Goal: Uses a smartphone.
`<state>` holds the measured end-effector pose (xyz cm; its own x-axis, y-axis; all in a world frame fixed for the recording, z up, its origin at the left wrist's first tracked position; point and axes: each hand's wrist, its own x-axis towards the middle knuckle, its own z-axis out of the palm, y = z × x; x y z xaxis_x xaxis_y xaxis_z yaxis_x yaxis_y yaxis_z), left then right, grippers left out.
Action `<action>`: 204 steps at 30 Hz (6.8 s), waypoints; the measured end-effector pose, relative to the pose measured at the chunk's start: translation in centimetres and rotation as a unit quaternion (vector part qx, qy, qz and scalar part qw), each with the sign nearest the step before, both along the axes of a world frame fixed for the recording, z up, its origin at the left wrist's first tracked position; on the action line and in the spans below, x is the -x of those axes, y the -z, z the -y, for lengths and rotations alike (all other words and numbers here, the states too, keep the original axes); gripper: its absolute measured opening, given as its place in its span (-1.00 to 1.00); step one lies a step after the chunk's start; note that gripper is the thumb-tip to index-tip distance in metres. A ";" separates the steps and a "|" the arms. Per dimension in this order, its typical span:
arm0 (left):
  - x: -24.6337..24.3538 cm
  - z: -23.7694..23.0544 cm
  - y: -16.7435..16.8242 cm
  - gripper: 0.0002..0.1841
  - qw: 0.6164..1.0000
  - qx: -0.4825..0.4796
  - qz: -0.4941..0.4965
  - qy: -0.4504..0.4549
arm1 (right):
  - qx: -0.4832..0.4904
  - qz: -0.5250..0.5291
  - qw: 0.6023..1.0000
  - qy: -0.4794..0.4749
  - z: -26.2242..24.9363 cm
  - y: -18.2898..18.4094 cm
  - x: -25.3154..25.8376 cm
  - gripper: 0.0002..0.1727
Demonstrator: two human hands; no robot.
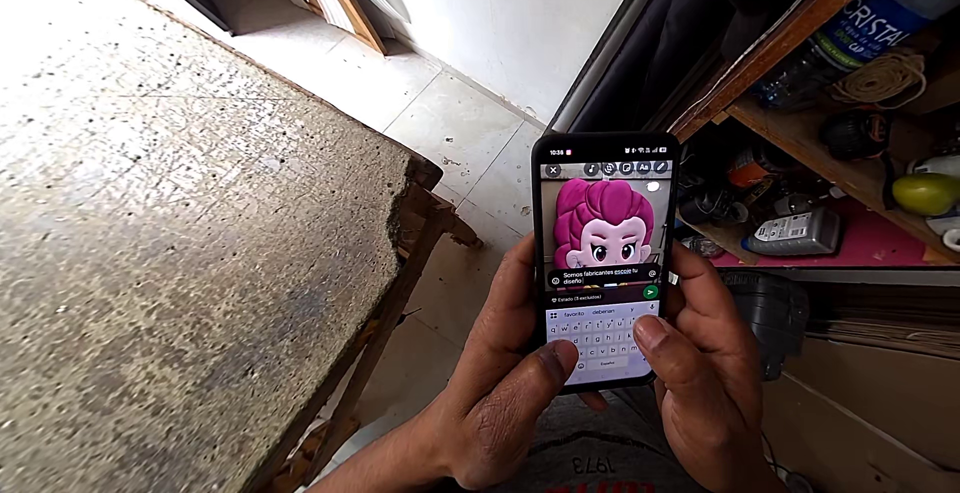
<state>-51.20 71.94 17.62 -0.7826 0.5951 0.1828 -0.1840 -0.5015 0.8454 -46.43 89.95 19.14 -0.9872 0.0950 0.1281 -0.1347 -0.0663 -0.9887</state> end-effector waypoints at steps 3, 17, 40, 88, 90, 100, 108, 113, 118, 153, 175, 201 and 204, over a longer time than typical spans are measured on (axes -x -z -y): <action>-0.1 0.0 0.0 -0.36 1.000 0.001 0.003 -0.005 | -0.005 0.001 1.000 0.001 0.0 0.0 0.0 -0.46; -0.1 -0.5 0.1 -0.56 0.998 0.032 -0.016 -0.057 | -0.026 -0.015 1.000 -0.003 0.1 0.1 -0.3 -0.46; -0.1 -0.1 0.2 -0.51 0.999 0.006 0.013 -0.031 | -0.020 -0.012 1.000 0.004 0.0 0.3 -0.2 -0.47; 0.7 0.5 -0.1 -0.53 0.996 -0.051 0.069 0.008 | 0.109 0.014 0.989 -0.097 -1.2 0.3 -0.1 -0.29; 0.8 0.5 -0.1 -0.53 0.997 -0.049 0.064 0.006 | 0.103 0.011 0.990 -0.098 -1.1 0.3 -0.1 -0.29; 0.6 0.0 0.1 -0.61 0.999 -0.013 0.049 -0.008 | 0.026 -0.014 0.999 -0.035 -0.8 0.3 0.3 -0.40; 0.7 -0.1 0.3 -0.59 0.996 0.026 0.069 -0.046 | 0.010 -0.025 0.999 -0.034 -0.7 0.8 0.4 -0.39; 0.8 -0.6 0.2 -0.55 0.986 0.079 0.095 -0.115 | -0.022 -0.021 0.999 -0.043 -0.4 1.1 0.2 -0.36; 0.5 -0.1 0.7 -0.43 0.988 0.054 0.114 -0.087 | -0.022 -0.008 0.999 -0.038 -0.4 1.1 0.2 -0.35; 0.1 0.4 0.3 -0.42 0.998 -0.018 0.055 0.029 | 0.045 0.010 0.998 -0.039 -0.7 0.6 -0.4 -0.30; 0.2 0.0 0.1 -0.46 1.000 0.006 0.024 0.005 | 0.030 -0.002 0.999 -0.037 -0.7 0.3 -0.4 -0.31; 0.3 0.0 0.5 -0.41 1.000 0.004 0.028 0.011 | -0.029 -0.016 0.999 0.038 -1.0 0.0 1.1 -0.59; 0.2 0.0 0.6 -0.44 0.999 0.010 0.027 0.014 | -0.047 -0.008 0.997 0.056 -0.8 0.1 1.2 -0.66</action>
<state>-51.41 71.91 17.05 -0.7744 0.6195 0.1285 -0.2428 -0.4786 0.8438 -47.61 90.74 19.09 -0.9689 0.1912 0.1574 -0.1521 0.0420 -0.9875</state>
